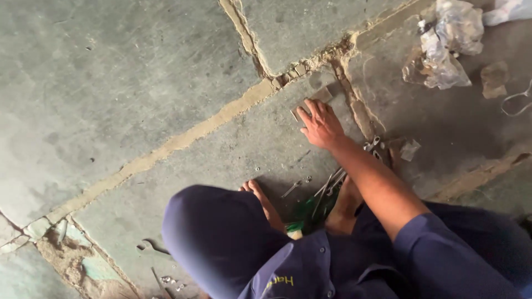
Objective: The person unpackages various bicycle hub components from plastic bags by hand and then begins threading metal spokes into a hub flange one by one.
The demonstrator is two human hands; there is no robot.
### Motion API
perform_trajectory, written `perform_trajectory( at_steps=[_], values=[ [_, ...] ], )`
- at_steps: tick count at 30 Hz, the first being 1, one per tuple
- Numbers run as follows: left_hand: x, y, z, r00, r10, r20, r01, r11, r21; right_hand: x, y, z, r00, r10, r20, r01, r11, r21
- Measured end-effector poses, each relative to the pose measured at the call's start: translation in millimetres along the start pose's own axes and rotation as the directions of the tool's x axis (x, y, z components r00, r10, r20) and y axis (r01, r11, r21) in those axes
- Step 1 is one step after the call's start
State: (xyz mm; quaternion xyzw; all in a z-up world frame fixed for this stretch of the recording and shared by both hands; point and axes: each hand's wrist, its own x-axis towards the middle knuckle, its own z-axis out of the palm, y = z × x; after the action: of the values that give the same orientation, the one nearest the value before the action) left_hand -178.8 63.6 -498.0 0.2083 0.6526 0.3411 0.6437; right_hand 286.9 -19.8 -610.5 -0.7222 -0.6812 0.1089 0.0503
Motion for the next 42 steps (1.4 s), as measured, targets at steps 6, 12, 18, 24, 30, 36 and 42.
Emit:
perform_trajectory(
  at_steps=[6, 12, 18, 24, 30, 36, 42],
  values=[
    [-20, -57, 4, 0.945, -0.325, -0.033, 0.324, 0.945, -0.032, 20, 11, 3, 0.996, 0.043, 0.077, -0.041, 0.999, -0.036],
    [-35, -94, -31, 0.894, -0.444, -0.056, 0.445, 0.895, 0.006, -5, 8, 21, 0.99, 0.124, 0.065, -0.121, 0.991, -0.049],
    [-81, -124, -90, 0.895, -0.441, -0.067, 0.443, 0.896, 0.027, -38, 7, 47, 0.989, 0.149, -0.015, -0.15, 0.983, -0.105],
    [-96, -144, -145, 0.913, -0.405, -0.039, 0.406, 0.913, 0.03, -44, -2, 78, 0.954, 0.285, -0.094, -0.295, 0.948, -0.119],
    [-87, -147, -158, 0.936, -0.35, -0.035, 0.348, 0.936, -0.053, -21, -89, 101, 0.924, 0.361, -0.129, -0.336, 0.925, 0.179],
    [-72, -158, -142, 0.955, -0.298, -0.011, 0.293, 0.944, -0.152, -52, -72, 87, 0.932, 0.326, -0.158, -0.255, 0.9, 0.354],
    [-55, -124, -134, 0.994, -0.1, 0.033, 0.105, 0.97, -0.219, -115, -13, 115, 0.922, 0.379, -0.078, -0.309, 0.841, 0.444]
  ],
)
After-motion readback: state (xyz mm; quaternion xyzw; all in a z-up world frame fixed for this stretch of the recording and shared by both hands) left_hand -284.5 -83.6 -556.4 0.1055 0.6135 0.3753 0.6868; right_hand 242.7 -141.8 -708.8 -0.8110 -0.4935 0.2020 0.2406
